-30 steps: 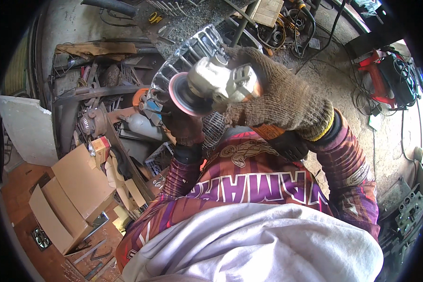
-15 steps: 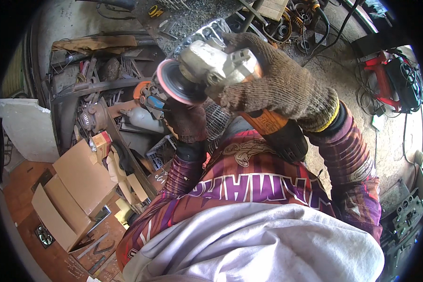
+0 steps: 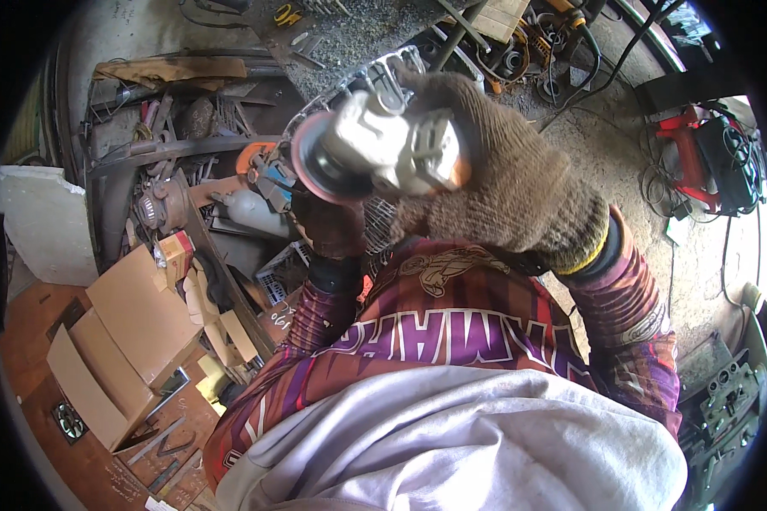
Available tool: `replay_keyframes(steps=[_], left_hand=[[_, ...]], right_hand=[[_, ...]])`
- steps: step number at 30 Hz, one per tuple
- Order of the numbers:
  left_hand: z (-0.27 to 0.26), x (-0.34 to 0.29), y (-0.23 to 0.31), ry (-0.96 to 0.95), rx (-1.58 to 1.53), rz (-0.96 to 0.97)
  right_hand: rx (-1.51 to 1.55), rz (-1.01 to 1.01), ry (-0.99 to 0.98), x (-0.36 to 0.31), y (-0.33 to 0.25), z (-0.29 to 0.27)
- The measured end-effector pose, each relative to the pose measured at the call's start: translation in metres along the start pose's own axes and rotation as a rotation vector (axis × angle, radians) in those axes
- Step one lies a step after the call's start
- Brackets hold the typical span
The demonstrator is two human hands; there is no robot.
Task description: The person uses a handheld angle grinder to smooth the edges and surfaces of a curved metal cage-like component, periodically turning the part to reach different areas and using a small hand tool to scrape the surface.
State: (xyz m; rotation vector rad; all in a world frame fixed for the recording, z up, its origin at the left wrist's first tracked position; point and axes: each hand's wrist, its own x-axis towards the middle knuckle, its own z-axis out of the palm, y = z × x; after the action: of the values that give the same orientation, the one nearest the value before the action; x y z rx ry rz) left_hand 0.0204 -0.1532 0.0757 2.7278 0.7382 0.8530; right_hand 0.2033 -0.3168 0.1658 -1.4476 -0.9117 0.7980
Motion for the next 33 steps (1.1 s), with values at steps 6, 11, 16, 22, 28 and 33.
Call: replay_keyframes(steps=[6,11,16,22,28,33], left_hand=[[-0.010,-0.006,-0.013,0.041,-0.400,-0.342],[-0.026,0.006,-0.014,0.072,-1.209,-0.727],[-0.052,0.012,-0.011,-0.027,-0.860,-0.525],[-0.048,0.005,-0.049,-0.016,-0.636,-0.441],[-0.054,0.014,-0.040,-0.087,-0.394,-0.429],[-0.056,0.020,-0.039,-0.100,-0.414,-0.316]], right_hand=[[-0.113,-0.036,0.085,-0.016,0.000,-0.007],[-0.357,-0.157,0.186,-0.012,-0.010,-0.020],[-0.431,-0.184,0.025,-0.002,-0.017,-0.020],[-0.160,-0.070,0.049,-0.001,-0.012,-0.026],[-0.358,-0.137,-0.019,0.004,-0.011,-0.026],[-0.305,-0.034,0.015,0.000,-0.006,-0.031]])
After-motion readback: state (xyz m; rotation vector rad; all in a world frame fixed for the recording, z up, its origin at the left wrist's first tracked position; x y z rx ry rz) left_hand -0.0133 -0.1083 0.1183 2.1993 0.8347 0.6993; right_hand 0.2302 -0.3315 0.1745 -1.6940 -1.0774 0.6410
